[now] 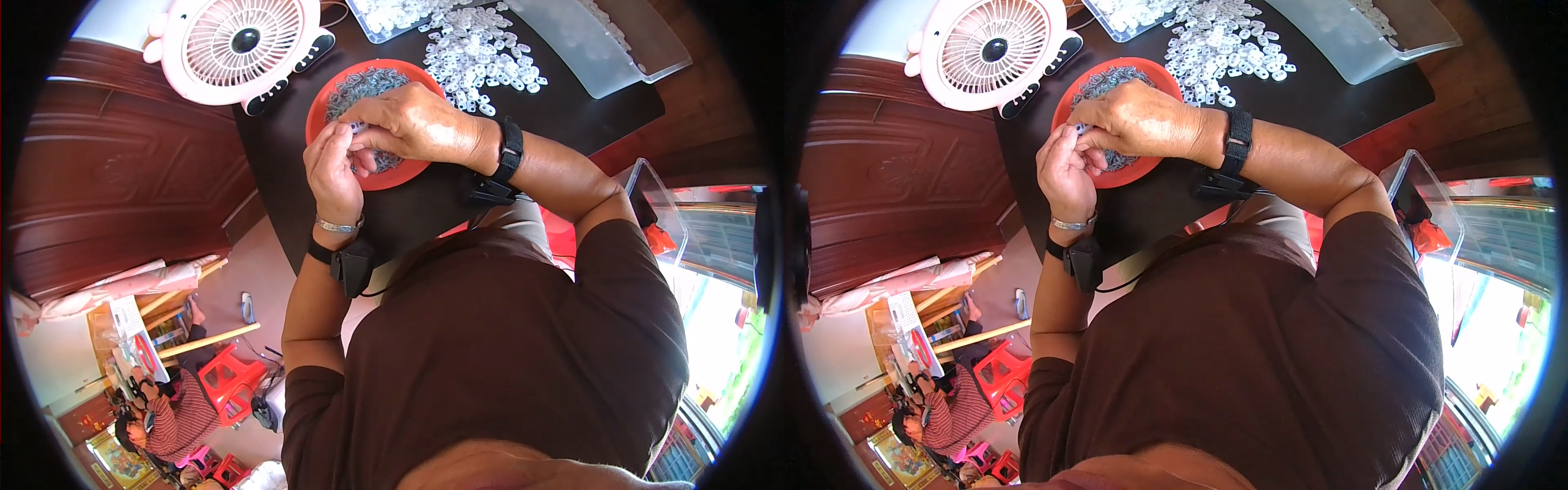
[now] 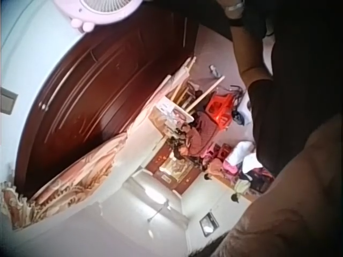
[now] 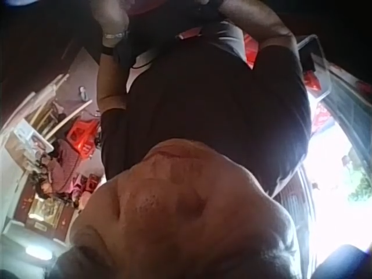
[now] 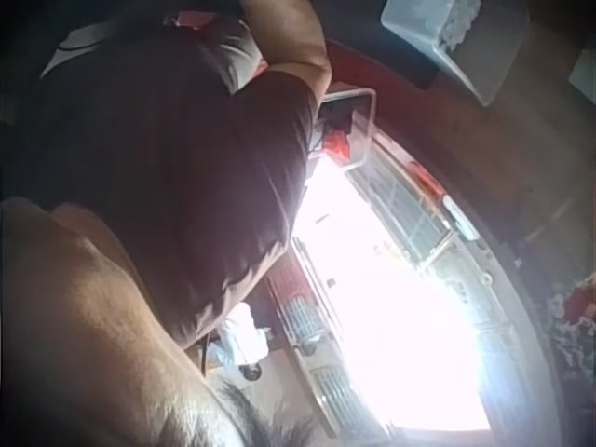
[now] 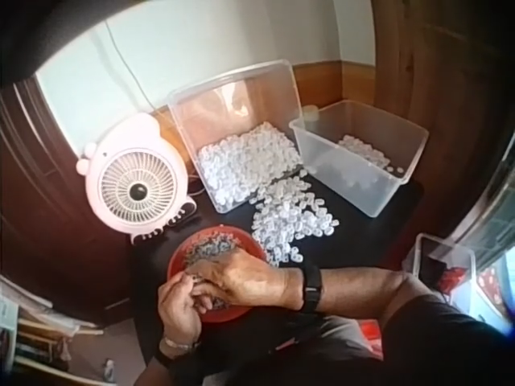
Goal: The recorder is manually assembling small white plastic components by inserting metal pins into them at a desk.
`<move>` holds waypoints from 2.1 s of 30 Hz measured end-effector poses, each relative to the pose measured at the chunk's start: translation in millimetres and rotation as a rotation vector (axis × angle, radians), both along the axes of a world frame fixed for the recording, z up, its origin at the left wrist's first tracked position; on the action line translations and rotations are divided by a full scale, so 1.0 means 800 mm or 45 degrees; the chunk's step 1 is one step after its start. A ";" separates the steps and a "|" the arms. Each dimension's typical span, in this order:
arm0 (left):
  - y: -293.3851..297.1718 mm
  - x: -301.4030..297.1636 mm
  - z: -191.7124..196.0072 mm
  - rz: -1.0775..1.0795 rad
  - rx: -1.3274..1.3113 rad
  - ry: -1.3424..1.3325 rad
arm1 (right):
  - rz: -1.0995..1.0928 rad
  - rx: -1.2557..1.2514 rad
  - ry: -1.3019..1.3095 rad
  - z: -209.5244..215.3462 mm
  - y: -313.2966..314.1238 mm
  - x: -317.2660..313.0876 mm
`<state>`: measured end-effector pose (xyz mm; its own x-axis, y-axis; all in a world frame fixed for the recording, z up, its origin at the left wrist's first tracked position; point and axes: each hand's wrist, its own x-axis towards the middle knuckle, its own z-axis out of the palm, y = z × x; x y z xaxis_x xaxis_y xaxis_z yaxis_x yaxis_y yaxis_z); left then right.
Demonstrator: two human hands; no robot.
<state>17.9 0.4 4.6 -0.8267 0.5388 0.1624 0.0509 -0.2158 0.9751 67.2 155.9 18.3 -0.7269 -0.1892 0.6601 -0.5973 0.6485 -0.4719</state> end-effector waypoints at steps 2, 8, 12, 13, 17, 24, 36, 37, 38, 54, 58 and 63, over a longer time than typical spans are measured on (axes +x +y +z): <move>-0.001 0.002 0.002 -0.008 0.006 0.005 | -0.022 0.031 0.014 -0.001 -0.001 0.002; 0.001 0.006 0.006 0.015 0.004 0.066 | -0.031 0.018 0.043 -0.002 -0.001 0.001; 0.005 0.002 0.004 0.109 -0.047 0.147 | 0.062 -0.160 -0.058 -0.002 0.006 -0.006; 0.005 0.002 0.003 0.110 -0.046 0.151 | 0.090 -0.239 -0.177 -0.003 0.007 -0.007; 0.006 0.000 0.004 0.129 -0.006 0.120 | 0.106 -0.352 -0.234 -0.002 0.008 -0.007; 0.002 -0.001 0.004 0.111 -0.065 0.142 | 0.064 -0.122 0.026 0.000 0.011 -0.005; -0.002 -0.011 0.006 0.110 -0.036 0.220 | -1.365 0.034 0.388 0.155 0.134 0.060; 0.002 -0.009 0.009 0.096 -0.030 0.217 | -1.446 0.197 0.714 0.153 0.156 0.065; 0.001 -0.009 0.009 0.082 -0.025 0.225 | -1.561 0.315 0.867 0.151 0.171 0.059; -0.005 -0.011 0.007 0.048 -0.030 0.210 | -1.109 0.638 -0.335 0.017 0.263 -0.001; -0.007 -0.011 0.009 0.056 -0.020 0.220 | -0.747 0.566 -0.579 0.036 0.225 0.028; -0.006 -0.011 0.008 0.051 -0.070 0.275 | -0.444 0.405 -0.829 0.036 0.175 0.060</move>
<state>9.5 -4.2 11.2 -0.7968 0.5192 0.3092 0.2671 -0.1565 0.9509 115.3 296.1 47.4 -0.9993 0.0123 0.0358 -0.0037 0.9088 -0.4173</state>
